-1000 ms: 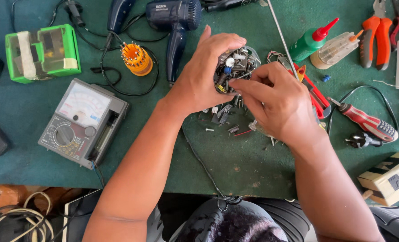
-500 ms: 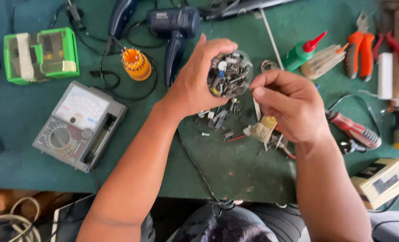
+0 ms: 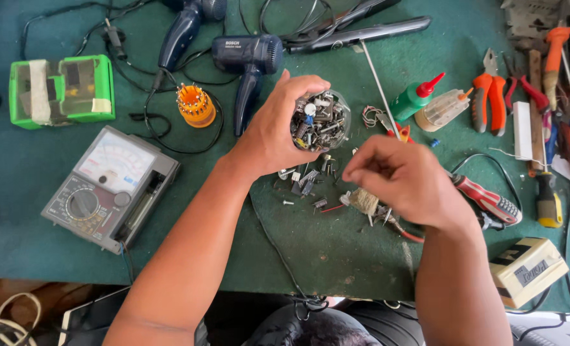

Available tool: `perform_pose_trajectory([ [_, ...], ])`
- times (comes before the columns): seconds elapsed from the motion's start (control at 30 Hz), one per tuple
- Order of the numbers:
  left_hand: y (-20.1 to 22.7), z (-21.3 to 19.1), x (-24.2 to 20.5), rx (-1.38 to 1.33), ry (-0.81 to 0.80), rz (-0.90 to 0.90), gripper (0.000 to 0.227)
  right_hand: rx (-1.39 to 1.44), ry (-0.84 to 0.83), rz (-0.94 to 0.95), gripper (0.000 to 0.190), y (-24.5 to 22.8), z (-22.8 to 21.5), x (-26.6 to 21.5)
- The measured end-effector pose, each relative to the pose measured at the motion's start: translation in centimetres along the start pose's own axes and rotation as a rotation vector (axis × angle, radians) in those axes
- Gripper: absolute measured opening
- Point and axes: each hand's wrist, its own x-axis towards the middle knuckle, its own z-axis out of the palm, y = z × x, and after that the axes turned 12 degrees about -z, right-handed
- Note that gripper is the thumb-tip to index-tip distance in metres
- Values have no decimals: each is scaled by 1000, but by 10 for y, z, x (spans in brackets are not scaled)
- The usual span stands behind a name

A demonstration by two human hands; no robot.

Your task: The person holds a blue hair dryer and uses a screwdriver to remove screws from the casing. They then open the hair dryer to access the internal components and search through a container of small parts.

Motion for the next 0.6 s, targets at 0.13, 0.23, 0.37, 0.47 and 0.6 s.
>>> perform_pose_trajectory([
  [0.13,-5,3,0,-24,-1,22,94,-489,-277,20,4,-8,19,3],
  [0.23,7,-12,2,40,-152,-43,93,-614,-365,-78,19,5,15,2],
  [0.37,7,-10,1,33,-153,-47,90,-592,-141,-115,16,-15,5,0],
  [0.47,10,-12,1,48,-168,-28,90,-598,3,-244,35,-12,2,0],
  [0.6,13,-11,3,33,-176,17,86,-686,-46,-205,55,-5,6,4],
])
